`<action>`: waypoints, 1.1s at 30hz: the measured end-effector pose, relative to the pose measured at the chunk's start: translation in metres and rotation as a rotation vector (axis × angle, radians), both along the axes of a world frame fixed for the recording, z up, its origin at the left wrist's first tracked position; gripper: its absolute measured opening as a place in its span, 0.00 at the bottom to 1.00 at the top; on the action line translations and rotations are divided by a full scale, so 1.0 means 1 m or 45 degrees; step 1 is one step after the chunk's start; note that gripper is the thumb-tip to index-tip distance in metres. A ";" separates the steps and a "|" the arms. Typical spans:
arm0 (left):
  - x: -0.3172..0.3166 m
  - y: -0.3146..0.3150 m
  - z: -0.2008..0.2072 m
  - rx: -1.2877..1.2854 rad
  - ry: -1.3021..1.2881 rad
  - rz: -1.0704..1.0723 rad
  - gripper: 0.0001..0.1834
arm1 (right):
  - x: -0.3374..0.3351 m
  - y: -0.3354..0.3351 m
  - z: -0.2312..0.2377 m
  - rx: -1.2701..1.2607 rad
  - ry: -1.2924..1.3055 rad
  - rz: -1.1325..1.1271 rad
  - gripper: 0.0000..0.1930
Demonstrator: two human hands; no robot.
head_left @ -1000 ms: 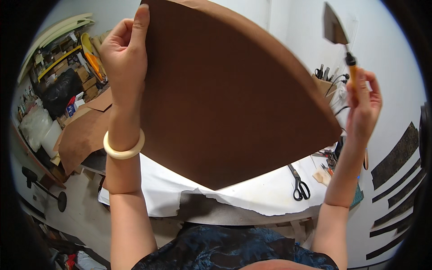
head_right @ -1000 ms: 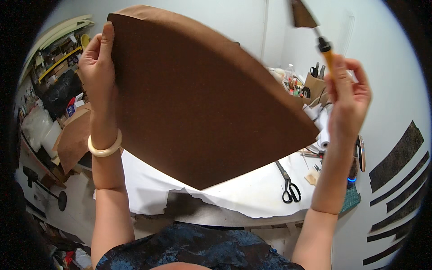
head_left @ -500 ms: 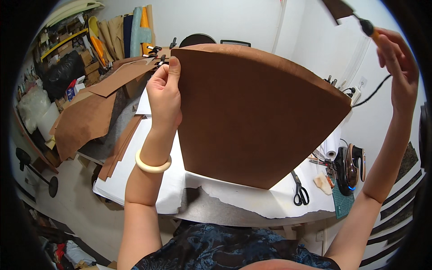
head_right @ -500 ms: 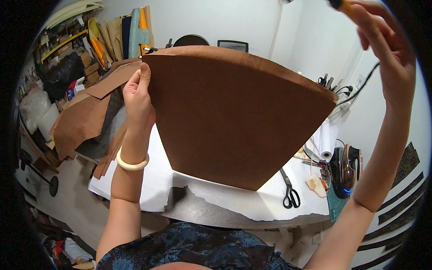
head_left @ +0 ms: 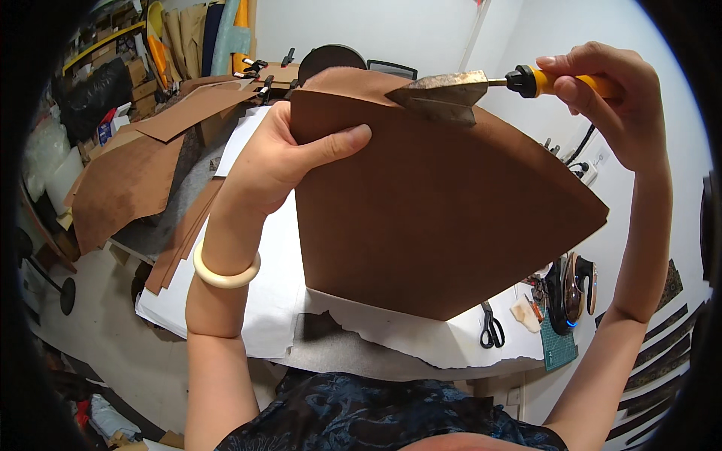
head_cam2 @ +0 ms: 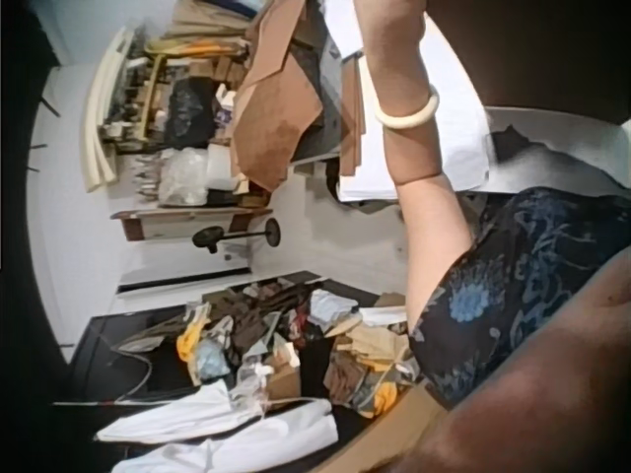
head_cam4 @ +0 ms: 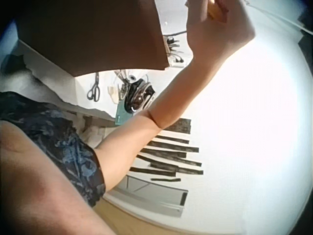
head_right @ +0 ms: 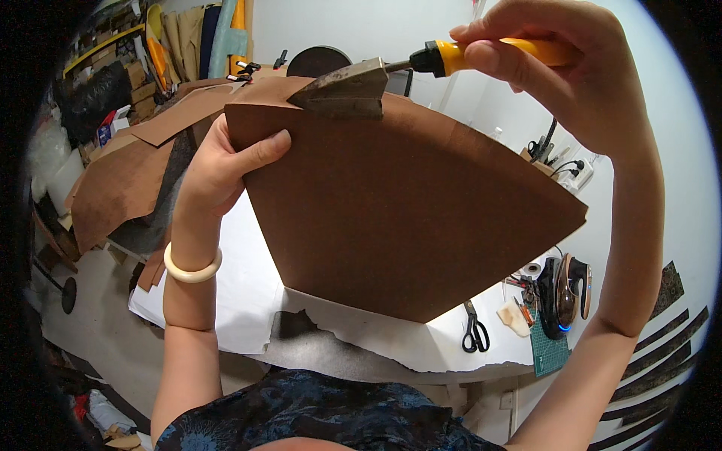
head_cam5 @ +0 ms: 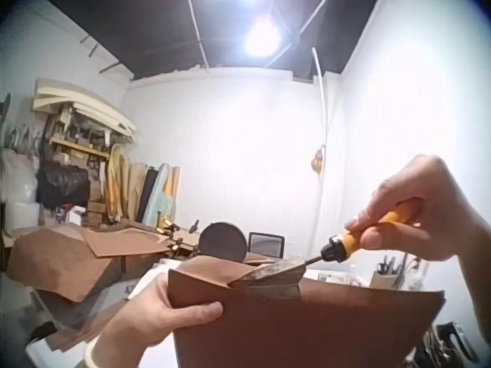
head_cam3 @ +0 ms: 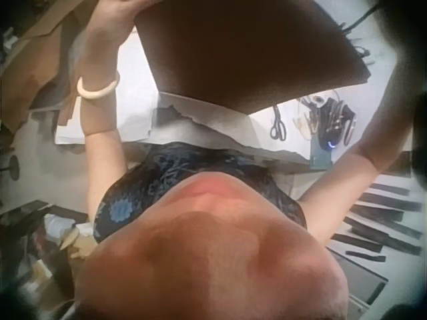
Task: The person uses a hot knife to trim and seal the edges of a brown leather piece, then uses an iron to press the edges flat. They repeat this process on different sections of the leather, flipping the piece over to work on both sides.
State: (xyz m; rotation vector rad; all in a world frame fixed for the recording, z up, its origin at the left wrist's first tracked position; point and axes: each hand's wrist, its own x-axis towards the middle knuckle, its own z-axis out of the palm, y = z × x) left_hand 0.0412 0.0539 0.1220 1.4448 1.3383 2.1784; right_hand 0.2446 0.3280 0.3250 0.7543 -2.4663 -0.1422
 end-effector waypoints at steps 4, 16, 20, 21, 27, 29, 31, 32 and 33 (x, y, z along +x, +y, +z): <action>-0.003 -0.001 -0.002 0.039 0.036 0.017 0.12 | -0.011 -0.018 -0.006 0.067 -0.062 0.119 0.06; -0.004 0.001 -0.010 0.148 0.073 0.074 0.12 | -0.020 -0.022 -0.011 0.044 -0.112 0.070 0.08; -0.003 0.003 -0.011 0.160 0.046 0.070 0.11 | -0.023 -0.021 -0.014 -0.093 -0.174 0.059 0.10; -0.004 0.002 -0.011 0.154 0.051 0.074 0.11 | -0.024 -0.019 -0.014 -0.126 -0.194 0.057 0.10; 0.001 -0.005 -0.008 0.111 0.061 0.156 0.10 | -0.027 -0.021 0.003 -0.263 -0.559 -0.214 0.11; 0.000 0.006 -0.009 0.153 0.033 0.092 0.10 | -0.014 -0.046 0.035 -0.365 -0.799 -0.349 0.14; 0.000 0.004 -0.007 0.132 0.030 0.100 0.10 | -0.010 -0.013 0.018 -0.291 -0.406 -0.288 0.12; 0.000 0.004 -0.006 0.124 0.028 0.096 0.10 | 0.000 0.014 0.011 -0.190 -0.051 -0.240 0.10; -0.001 0.003 -0.007 0.111 0.018 0.097 0.10 | 0.011 0.022 0.012 -0.149 0.012 -0.270 0.11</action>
